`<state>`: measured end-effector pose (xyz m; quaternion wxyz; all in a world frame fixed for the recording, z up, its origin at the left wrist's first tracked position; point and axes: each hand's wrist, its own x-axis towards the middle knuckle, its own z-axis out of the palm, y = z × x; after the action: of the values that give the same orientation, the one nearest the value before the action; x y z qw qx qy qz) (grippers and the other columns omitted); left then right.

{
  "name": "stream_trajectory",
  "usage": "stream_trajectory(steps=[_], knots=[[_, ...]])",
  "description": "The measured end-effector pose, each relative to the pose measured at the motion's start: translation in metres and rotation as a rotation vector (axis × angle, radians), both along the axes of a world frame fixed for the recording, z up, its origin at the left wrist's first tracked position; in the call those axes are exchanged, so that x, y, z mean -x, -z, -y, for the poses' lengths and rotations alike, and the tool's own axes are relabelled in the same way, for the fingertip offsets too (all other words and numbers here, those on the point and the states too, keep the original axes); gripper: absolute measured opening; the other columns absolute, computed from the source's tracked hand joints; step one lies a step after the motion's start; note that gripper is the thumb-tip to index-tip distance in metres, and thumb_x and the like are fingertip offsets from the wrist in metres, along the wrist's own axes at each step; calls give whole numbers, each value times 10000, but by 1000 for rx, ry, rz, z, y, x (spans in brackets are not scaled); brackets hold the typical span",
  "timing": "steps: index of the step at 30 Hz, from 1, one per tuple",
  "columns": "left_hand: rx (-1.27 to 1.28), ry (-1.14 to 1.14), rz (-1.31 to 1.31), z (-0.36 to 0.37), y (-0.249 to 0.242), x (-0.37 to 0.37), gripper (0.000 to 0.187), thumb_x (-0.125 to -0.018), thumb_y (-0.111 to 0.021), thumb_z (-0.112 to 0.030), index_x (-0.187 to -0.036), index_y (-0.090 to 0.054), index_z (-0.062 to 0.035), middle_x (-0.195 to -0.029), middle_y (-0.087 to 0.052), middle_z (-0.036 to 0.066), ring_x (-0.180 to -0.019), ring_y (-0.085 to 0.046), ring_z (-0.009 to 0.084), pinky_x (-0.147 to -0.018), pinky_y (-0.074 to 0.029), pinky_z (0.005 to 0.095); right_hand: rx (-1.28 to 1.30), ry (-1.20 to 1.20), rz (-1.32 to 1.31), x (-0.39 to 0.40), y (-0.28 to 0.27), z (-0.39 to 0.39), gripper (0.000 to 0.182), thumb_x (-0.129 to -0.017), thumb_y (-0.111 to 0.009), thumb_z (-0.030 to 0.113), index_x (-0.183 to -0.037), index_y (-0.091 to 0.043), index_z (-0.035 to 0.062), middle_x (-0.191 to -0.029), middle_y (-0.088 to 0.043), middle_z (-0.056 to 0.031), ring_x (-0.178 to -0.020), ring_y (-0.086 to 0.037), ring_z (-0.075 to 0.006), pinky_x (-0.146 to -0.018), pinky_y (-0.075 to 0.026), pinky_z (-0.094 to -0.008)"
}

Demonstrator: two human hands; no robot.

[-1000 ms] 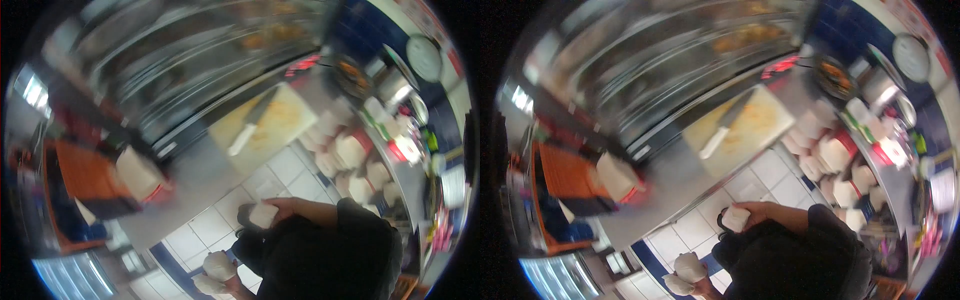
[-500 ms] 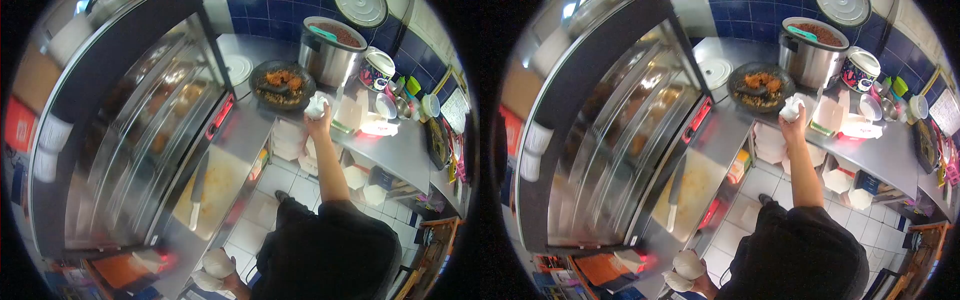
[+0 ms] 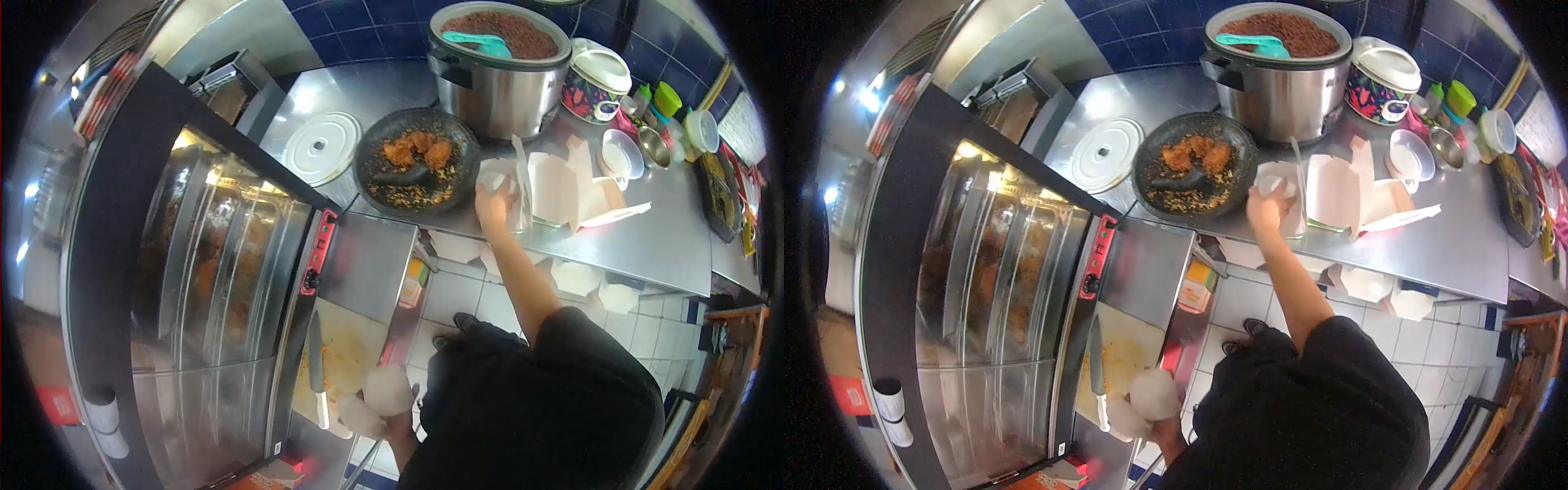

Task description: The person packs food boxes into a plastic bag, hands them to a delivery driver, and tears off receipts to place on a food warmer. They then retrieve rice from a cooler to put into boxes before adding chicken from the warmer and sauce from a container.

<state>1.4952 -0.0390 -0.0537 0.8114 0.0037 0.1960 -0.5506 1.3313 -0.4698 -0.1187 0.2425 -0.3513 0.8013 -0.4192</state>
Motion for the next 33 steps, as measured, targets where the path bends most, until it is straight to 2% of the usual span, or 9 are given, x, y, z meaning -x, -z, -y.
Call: stream_trajectory(steps=[2,5,7,10,12,16,19,23,33], knots=[[-59,44,-20,21,1,-16,705,-891,-519,-620,-1421,-466,-157,-1501,-414,134,-1408,-311,411,-1079,-200,740,390,-350,-111,4,-28,-72,650,-886,-661,292,-1414,-415,5,-1407,-468,-246,-1302,-426,-432,-1074,-364,-466],[36,231,416,63,6,-16,791,-782,-554,-715,-1360,-541,-175,-1481,-437,136,-1399,-332,408,-1023,-266,763,39,-904,579,2,-37,-181,486,-979,-585,399,-1337,-536,73,-1109,-633,-57,-1027,-577,-181,-809,-495,-351],[-274,399,380,82,33,-22,761,-764,-558,-695,-1319,-574,-175,-1394,-532,114,-1305,-467,374,-1015,-372,668,-500,-900,1630,15,-83,-218,711,-927,-534,619,-1429,-417,129,-1364,-515,-134,-1295,-485,-298,-944,-492,-492],[-222,463,582,124,5,6,805,-729,-559,-696,-1324,-545,-154,-1424,-483,104,-1372,-387,357,-1118,-264,612,-283,-777,1803,37,-85,-224,749,-901,-561,627,-1438,-364,143,-1435,-432,-142,-1323,-456,-359,-946,-479,-596],[-298,475,480,143,-8,20,799,-710,-582,-701,-1312,-555,-177,-1513,-380,145,-1408,-322,377,-1115,-241,628,-220,-781,1731,52,-82,-217,715,-903,-581,598,-1415,-372,146,-1459,-397,-145,-1297,-472,-371,-908,-501,-618],[342,600,446,160,-19,29,865,-684,-612,-739,-1340,-554,-178,-1623,-59,228,-1475,-92,441,-1108,-166,695,-169,-749,1535,63,-96,-218,606,-928,-555,556,-1363,-424,156,-1351,-489,-138,-1174,-556,-350,-738,-584,-520],[346,600,591,160,-45,24,866,-697,-593,-785,-1381,-547,-255,-1633,40,197,-1493,48,435,-1100,-52,752,43,-493,1854,79,-100,-198,603,-929,-510,573,-1351,-444,147,-1270,-558,-151,-1047,-612,-347,-670,-572,-460],[265,515,625,151,-40,-3,803,-765,-540,-774,-1402,-520,-285,-1632,-61,186,-1482,-4,478,-1127,-46,722,515,-207,1371,128,-135,-121,544,-976,-512,518,-1335,-460,113,-1205,-596,-126,-1026,-640,-300,-792,-569,-491],[108,332,579,103,-14,-18,763,-810,-542,-735,-1399,-511,-250,-1604,-185,192,-1463,-130,482,-1157,-96,670,266,352,971,169,9,70,727,-853,-717,394,-1445,-336,213,-1342,-518,-120,-1181,-543,-338,-859,-525,-537]])
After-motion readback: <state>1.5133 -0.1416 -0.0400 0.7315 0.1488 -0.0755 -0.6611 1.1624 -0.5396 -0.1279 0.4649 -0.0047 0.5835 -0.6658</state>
